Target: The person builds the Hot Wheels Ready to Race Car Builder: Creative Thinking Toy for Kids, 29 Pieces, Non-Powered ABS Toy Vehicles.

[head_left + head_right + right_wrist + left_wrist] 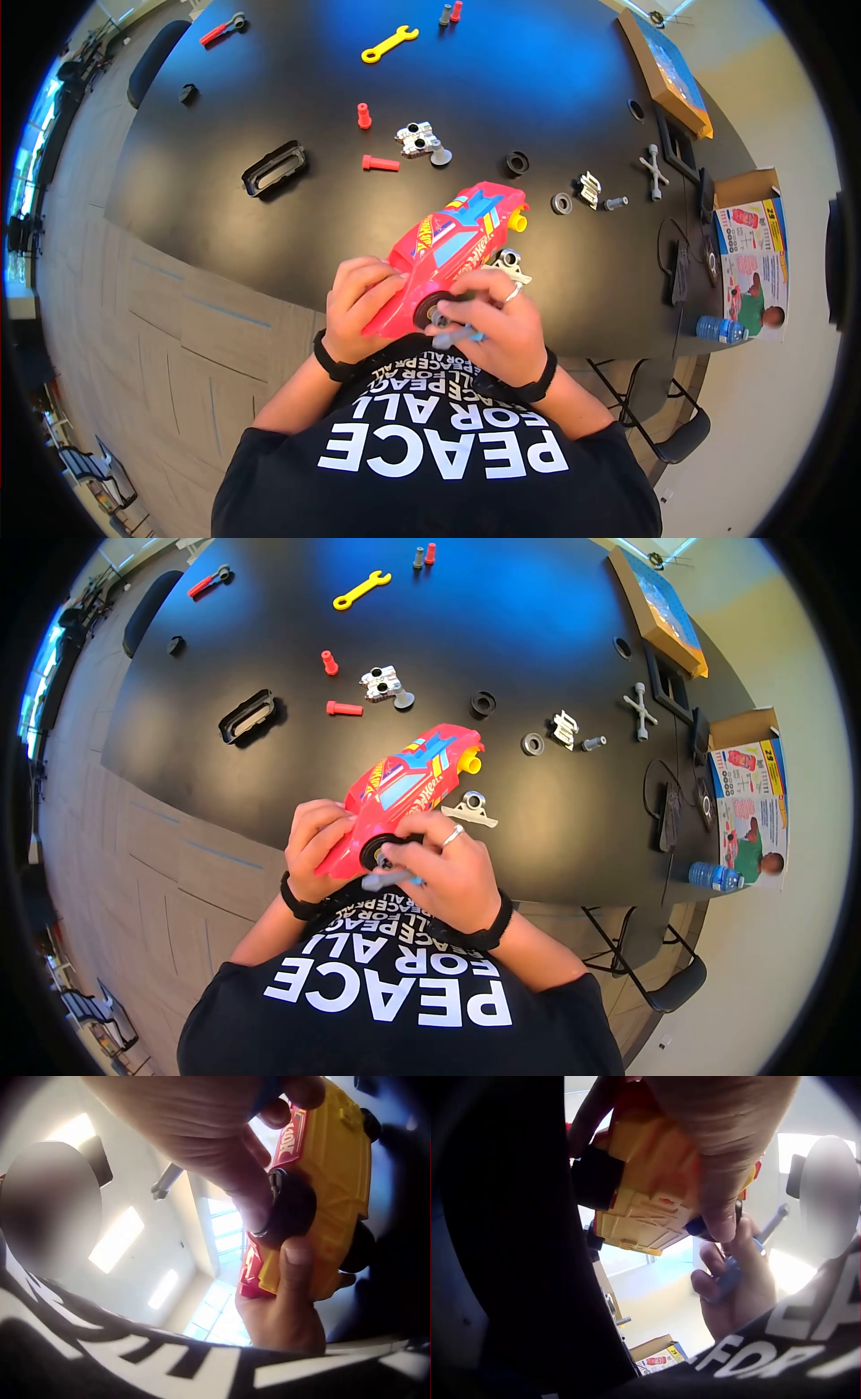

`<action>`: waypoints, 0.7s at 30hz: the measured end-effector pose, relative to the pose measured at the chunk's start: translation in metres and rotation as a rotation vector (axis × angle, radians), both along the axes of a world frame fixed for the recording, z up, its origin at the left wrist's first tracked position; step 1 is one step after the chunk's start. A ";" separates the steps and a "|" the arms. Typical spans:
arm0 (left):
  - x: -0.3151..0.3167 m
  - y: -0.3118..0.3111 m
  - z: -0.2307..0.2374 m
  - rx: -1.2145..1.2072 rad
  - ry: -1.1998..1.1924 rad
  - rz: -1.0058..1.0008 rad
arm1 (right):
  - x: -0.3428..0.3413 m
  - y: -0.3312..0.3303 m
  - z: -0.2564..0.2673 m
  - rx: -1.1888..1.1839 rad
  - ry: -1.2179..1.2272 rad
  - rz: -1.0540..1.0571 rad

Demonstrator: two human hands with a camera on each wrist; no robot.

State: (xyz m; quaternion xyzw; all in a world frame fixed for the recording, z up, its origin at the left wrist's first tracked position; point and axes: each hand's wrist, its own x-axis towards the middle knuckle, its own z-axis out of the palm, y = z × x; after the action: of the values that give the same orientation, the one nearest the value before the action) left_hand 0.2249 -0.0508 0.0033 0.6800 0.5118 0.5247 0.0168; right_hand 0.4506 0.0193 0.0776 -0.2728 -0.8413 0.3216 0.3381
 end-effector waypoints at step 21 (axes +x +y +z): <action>0.022 -0.006 0.073 -0.300 0.236 -0.009 | 0.105 -0.037 0.011 -0.060 0.004 -0.305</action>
State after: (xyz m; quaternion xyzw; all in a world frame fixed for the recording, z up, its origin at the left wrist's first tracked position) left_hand 0.2464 -0.0571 0.0763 0.7290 0.5796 0.3592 0.0604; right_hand 0.5553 -0.0175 0.0889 -0.4066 -0.7794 0.2921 0.3766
